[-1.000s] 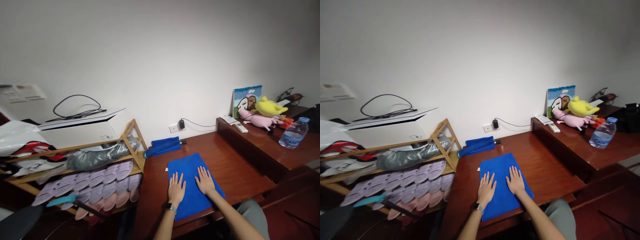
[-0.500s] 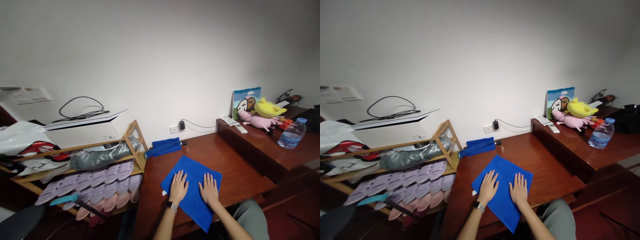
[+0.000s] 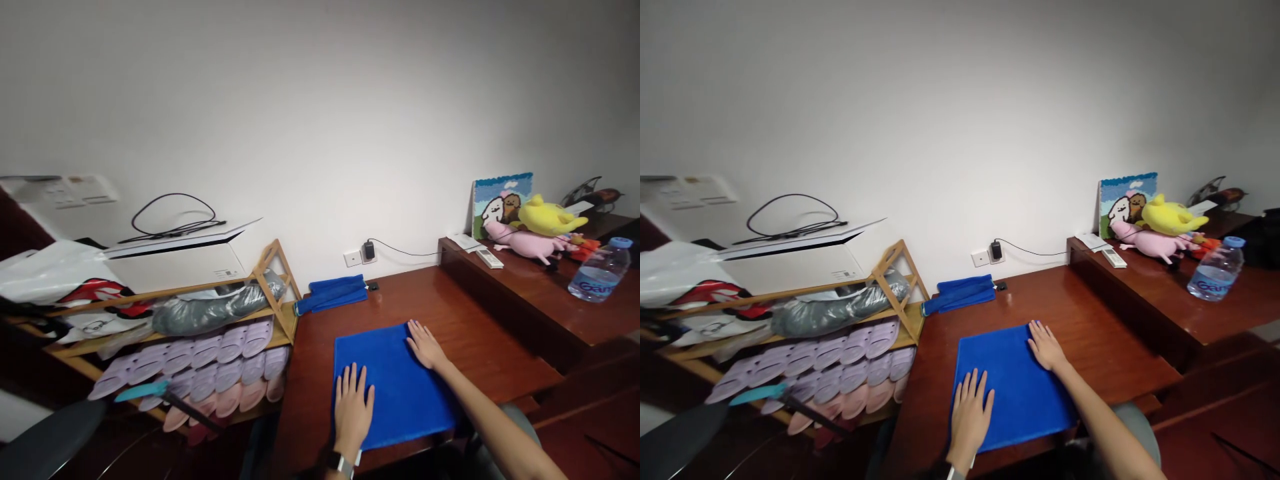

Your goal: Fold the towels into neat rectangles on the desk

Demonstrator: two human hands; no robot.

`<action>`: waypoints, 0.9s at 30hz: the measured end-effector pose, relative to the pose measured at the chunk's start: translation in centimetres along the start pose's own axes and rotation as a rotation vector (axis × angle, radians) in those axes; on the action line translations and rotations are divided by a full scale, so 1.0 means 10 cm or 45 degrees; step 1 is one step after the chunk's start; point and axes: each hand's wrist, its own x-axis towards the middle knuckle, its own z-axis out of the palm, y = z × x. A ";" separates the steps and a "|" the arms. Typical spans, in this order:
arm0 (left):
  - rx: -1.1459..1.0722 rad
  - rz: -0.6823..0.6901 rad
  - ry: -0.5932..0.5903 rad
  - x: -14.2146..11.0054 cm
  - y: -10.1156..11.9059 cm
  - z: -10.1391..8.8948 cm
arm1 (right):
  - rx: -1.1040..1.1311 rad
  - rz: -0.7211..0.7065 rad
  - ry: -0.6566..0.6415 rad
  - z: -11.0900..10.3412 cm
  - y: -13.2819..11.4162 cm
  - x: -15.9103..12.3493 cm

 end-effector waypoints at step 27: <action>-0.132 0.366 -0.087 1.23 0.69 0.20 | -0.074 0.246 0.017 0.18 0.12 0.26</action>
